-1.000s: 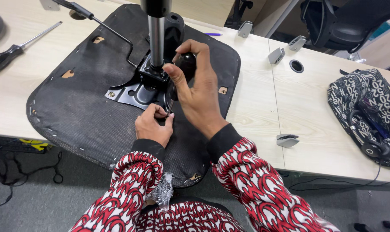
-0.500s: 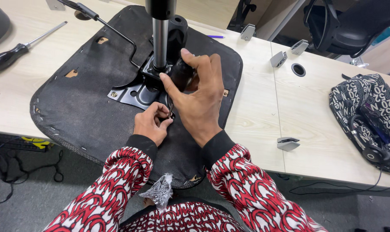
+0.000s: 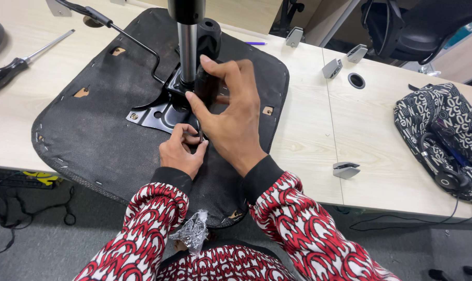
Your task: The person attaches a metal mounting plate to the underside of an office chair seat using a screwdriver. They position the plate, insert screws, and tighten them to secure the plate to the seat.
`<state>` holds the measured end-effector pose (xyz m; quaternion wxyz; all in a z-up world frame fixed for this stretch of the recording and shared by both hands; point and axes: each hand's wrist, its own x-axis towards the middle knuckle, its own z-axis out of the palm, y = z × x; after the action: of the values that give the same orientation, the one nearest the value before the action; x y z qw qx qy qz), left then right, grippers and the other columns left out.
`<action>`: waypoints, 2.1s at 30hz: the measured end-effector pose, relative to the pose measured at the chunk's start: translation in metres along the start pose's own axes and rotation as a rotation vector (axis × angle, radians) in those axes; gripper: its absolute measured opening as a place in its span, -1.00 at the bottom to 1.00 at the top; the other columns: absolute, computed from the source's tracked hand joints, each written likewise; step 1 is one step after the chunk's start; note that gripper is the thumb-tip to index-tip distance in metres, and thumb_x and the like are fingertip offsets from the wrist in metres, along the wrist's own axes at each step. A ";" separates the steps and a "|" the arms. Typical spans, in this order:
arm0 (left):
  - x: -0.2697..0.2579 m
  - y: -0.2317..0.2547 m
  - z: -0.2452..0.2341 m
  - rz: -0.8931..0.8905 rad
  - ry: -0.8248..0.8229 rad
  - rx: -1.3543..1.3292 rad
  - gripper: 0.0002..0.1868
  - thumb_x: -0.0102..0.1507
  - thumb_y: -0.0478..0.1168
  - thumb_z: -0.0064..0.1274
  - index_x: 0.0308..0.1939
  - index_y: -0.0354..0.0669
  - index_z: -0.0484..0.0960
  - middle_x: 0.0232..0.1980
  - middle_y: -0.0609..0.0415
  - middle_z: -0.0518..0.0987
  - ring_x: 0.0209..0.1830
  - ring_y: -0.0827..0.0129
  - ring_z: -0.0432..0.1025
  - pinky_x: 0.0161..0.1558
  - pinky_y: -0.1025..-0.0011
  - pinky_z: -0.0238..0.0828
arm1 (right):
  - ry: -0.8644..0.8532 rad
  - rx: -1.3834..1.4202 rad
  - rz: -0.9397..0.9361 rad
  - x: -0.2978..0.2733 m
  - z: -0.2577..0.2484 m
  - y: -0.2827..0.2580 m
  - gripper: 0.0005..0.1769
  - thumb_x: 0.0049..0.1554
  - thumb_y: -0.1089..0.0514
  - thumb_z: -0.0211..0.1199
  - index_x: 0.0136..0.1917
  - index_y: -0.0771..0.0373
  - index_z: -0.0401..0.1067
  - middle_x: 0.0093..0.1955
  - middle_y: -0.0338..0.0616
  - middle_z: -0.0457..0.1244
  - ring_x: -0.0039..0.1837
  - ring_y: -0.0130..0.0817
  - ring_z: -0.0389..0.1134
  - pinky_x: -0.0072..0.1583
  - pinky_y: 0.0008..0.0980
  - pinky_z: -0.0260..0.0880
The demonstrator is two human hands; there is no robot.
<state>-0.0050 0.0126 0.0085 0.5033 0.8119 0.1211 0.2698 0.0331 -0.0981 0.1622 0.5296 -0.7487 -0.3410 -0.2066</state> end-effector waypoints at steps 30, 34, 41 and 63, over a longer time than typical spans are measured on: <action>-0.003 0.002 -0.005 0.048 -0.001 0.052 -0.67 0.03 -0.25 0.39 -0.25 -0.22 0.56 -0.31 0.10 0.67 -0.62 0.42 0.41 -0.45 0.42 0.39 | -0.126 0.160 0.148 0.004 -0.003 -0.001 -0.46 0.06 0.32 0.47 0.27 0.22 0.35 0.17 -0.25 0.27 0.18 -0.42 0.42 0.22 -0.40 0.64; -0.003 0.002 -0.006 0.011 -0.033 0.066 -0.71 0.07 -0.24 0.35 -0.25 -0.20 0.57 -0.31 0.12 0.70 -0.63 0.42 0.45 -0.44 0.43 0.41 | -0.012 -0.075 0.051 0.002 -0.002 -0.005 -0.48 0.01 0.32 0.56 0.18 0.24 0.39 0.09 -0.20 0.18 0.11 -0.41 0.38 0.09 -0.42 0.68; -0.004 0.000 -0.005 0.000 -0.028 0.052 -0.73 0.06 -0.25 0.34 -0.26 -0.21 0.57 -0.33 0.09 0.69 -0.64 0.41 0.45 -0.46 0.41 0.41 | -0.122 0.177 0.048 -0.002 -0.006 -0.017 -0.46 -0.03 0.42 0.40 0.21 0.29 0.32 0.19 -0.23 0.18 0.25 -0.39 0.32 0.20 -0.41 0.54; -0.004 -0.005 -0.002 0.098 -0.025 0.061 -0.68 0.04 -0.26 0.42 -0.28 -0.21 0.56 -0.33 0.09 0.67 -0.58 0.34 0.44 -0.39 0.37 0.40 | 0.067 -0.193 0.086 -0.006 -0.011 0.000 -0.43 -0.04 0.27 0.65 0.17 0.21 0.41 0.10 -0.18 0.25 0.10 -0.41 0.39 0.11 -0.40 0.59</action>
<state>-0.0090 0.0143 0.0030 0.4659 0.8351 0.0832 0.2804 0.0296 -0.1105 0.1624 0.4747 -0.8027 -0.2691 -0.2404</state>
